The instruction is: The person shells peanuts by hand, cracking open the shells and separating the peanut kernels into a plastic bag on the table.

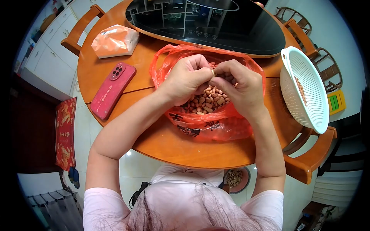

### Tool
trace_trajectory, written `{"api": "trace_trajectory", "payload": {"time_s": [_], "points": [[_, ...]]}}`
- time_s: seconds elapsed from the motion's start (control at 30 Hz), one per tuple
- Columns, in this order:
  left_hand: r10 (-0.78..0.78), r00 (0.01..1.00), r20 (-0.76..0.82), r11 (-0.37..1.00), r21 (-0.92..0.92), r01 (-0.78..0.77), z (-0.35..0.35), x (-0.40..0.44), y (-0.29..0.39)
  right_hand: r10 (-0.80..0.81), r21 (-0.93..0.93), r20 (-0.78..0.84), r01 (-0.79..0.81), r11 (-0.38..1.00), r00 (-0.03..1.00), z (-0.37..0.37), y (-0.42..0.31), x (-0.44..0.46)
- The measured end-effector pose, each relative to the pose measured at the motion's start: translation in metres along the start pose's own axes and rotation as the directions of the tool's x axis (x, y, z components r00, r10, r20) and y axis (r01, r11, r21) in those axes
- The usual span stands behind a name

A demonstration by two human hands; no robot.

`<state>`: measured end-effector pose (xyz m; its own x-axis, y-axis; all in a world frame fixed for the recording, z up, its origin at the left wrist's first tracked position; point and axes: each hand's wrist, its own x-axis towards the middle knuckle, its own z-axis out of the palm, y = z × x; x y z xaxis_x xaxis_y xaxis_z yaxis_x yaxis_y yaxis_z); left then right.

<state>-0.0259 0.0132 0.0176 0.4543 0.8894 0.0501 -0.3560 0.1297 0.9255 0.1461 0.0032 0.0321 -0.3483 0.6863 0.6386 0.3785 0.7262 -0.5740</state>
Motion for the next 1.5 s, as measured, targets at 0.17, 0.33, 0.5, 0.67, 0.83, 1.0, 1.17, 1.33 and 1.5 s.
{"api": "trace_trajectory", "payload": {"time_s": [0.17, 0.33, 0.5, 0.67, 0.83, 1.0, 1.17, 1.33, 1.5], "points": [[0.003, 1.0, -0.029, 1.0, 0.018, -0.002, -0.003, 0.003, -0.004, 0.046, 0.17, 0.049, -0.053, 0.984, 0.998, 0.003, 0.006, 0.0], [-0.006, 0.999, -0.052, 1.0, -0.028, 0.004, -0.003, 0.004, 0.001, 0.29, 0.547, 0.213, -0.36, 0.756, 0.933, -0.006, 0.017, 0.001], [0.031, 0.998, -0.055, 0.998, -0.046, -0.033, -0.004, 0.006, 0.001, 0.351, 0.652, 0.266, -0.436, 0.621, 0.898, -0.012, 0.02, 0.004], [0.311, 0.95, 0.035, 0.814, 0.505, -0.286, -0.007, 0.002, 0.007, 0.261, 0.583, 0.221, -0.342, 0.737, 0.94, -0.015, 0.024, 0.003], [0.609, 0.738, 0.292, 0.313, 0.767, -0.561, -0.01, 0.005, 0.007, 0.073, 0.309, 0.087, -0.097, 0.946, 0.994, -0.016, 0.024, 0.004], [0.523, 0.834, 0.178, 0.489, 0.739, -0.464, -0.009, 0.004, 0.005, -0.236, -0.078, 0.002, 0.235, 0.969, 0.972, -0.017, 0.019, 0.009], [0.669, 0.62, 0.41, 0.151, 0.742, -0.653, -0.013, 0.01, 0.007, -0.41, -0.253, -0.012, 0.394, 0.884, 0.912, -0.017, 0.014, 0.012], [0.704, 0.568, 0.426, 0.096, 0.736, -0.671, -0.013, 0.01, 0.008, -0.43, -0.249, -0.032, 0.409, 0.878, 0.902, -0.015, 0.014, 0.013], [0.125, 0.99, -0.061, 0.976, 0.185, -0.112, -0.002, 0.008, 0.002, -0.152, -0.039, -0.05, 0.15, 0.988, 0.987, -0.01, 0.009, 0.008]]}}
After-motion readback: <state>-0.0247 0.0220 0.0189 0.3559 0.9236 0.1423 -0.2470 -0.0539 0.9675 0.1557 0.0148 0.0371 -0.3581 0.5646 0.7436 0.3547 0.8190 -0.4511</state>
